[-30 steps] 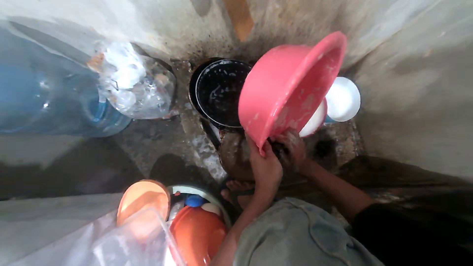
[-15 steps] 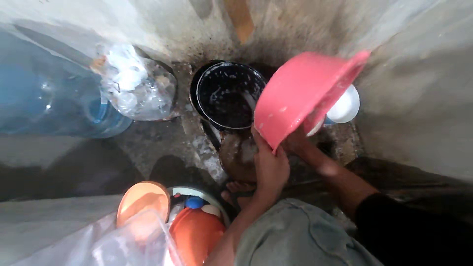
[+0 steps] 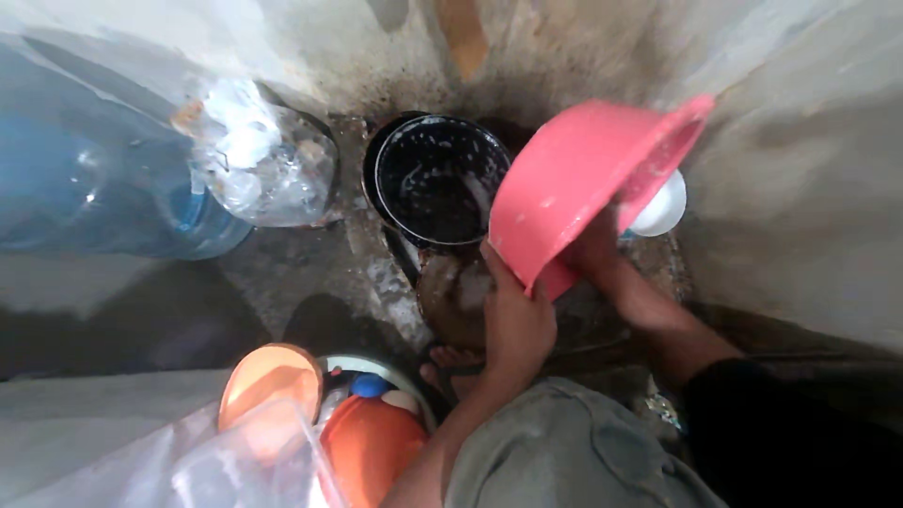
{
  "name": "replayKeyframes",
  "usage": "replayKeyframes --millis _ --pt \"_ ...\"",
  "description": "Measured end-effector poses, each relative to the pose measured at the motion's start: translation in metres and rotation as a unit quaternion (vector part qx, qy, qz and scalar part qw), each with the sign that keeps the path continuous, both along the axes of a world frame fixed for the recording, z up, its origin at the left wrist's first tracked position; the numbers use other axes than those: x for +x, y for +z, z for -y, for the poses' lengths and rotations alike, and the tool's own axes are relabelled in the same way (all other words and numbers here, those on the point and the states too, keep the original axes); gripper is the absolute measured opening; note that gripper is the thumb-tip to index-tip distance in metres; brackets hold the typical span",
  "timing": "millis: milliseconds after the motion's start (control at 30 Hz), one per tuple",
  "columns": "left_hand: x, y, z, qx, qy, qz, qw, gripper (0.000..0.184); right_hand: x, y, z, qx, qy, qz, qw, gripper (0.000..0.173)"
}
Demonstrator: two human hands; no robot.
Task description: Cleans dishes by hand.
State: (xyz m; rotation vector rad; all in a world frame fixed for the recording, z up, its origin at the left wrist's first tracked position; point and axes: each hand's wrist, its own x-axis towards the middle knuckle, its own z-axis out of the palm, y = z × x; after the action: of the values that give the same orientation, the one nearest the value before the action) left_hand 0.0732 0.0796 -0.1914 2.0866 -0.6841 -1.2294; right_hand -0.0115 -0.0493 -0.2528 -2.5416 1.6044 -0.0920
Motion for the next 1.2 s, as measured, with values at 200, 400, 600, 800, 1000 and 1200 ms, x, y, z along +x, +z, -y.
replayKeyframes --millis 200,400,600,800,1000,1200 --pt "0.012 -0.002 0.004 -0.031 0.003 0.022 0.999 0.083 0.005 -0.018 -0.049 0.15 0.1 0.302 0.936 0.032" --pt "0.022 0.006 -0.005 0.022 -0.051 0.077 0.995 0.094 -0.062 -0.05 0.004 -0.081 0.222 0.043 0.971 0.029" --pt "0.011 0.02 0.004 0.021 -0.05 0.037 0.998 0.093 -0.029 -0.032 -0.003 -0.093 0.034 0.05 0.994 0.035" --pt "0.036 0.012 0.004 0.007 -0.072 0.103 0.992 0.091 -0.029 -0.055 -0.044 0.041 0.24 0.164 0.956 0.037" --pt "0.046 0.021 -0.002 0.013 -0.103 0.131 0.986 0.096 -0.052 -0.045 -0.002 -0.092 0.155 0.003 0.984 0.03" --pt "0.04 0.028 0.015 0.004 -0.094 0.115 0.989 0.09 -0.023 -0.048 -0.042 0.005 0.191 0.178 0.965 0.03"
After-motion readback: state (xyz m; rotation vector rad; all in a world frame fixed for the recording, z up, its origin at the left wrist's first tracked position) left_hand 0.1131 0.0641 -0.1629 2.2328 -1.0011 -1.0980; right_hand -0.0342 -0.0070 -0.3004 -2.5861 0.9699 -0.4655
